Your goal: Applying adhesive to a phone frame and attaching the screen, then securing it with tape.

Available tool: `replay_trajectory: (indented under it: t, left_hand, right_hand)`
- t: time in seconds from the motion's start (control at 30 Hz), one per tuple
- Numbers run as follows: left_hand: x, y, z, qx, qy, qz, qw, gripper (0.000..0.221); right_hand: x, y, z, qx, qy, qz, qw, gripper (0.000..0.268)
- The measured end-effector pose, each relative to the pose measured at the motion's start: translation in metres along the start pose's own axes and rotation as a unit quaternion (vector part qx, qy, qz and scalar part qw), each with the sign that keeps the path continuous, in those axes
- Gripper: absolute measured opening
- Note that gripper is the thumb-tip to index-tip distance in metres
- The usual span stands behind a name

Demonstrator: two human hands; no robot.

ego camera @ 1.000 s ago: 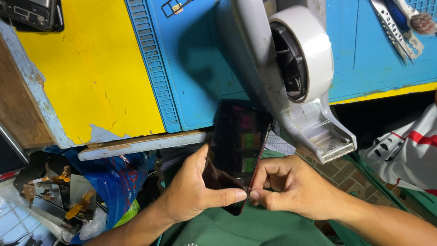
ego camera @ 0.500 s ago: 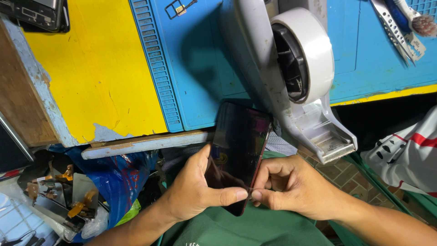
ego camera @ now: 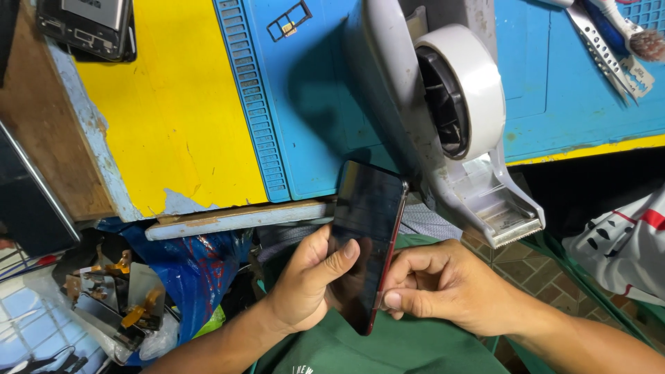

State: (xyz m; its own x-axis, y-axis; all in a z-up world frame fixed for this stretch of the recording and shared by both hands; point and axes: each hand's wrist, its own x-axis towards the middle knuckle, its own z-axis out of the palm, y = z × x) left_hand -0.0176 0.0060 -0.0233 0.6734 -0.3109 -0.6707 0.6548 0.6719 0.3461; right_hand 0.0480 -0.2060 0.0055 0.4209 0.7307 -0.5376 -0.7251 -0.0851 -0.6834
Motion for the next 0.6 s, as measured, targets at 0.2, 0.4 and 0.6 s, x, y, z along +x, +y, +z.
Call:
replay_trajectory:
  t: [0.2, 0.4, 0.6]
  left_hand:
    - [0.001, -0.006, 0.000, -0.045, -0.028, 0.015, 0.998, 0.036]
    - [-0.003, -0.015, -0.003, -0.110, -0.056, 0.025, 0.992, 0.028]
    - [-0.003, -0.030, -0.029, -0.267, -0.148, -0.029, 0.952, 0.036]
  right_hand:
    - [0.004, -0.007, 0.005, -0.040, 0.001, -0.063, 0.997, 0.014]
    - [0.014, -0.013, 0.024, -0.137, 0.093, -0.125, 0.978, 0.015]
    - [0.036, -0.011, 0.034, -0.253, 0.168, -0.273, 0.913, 0.020]
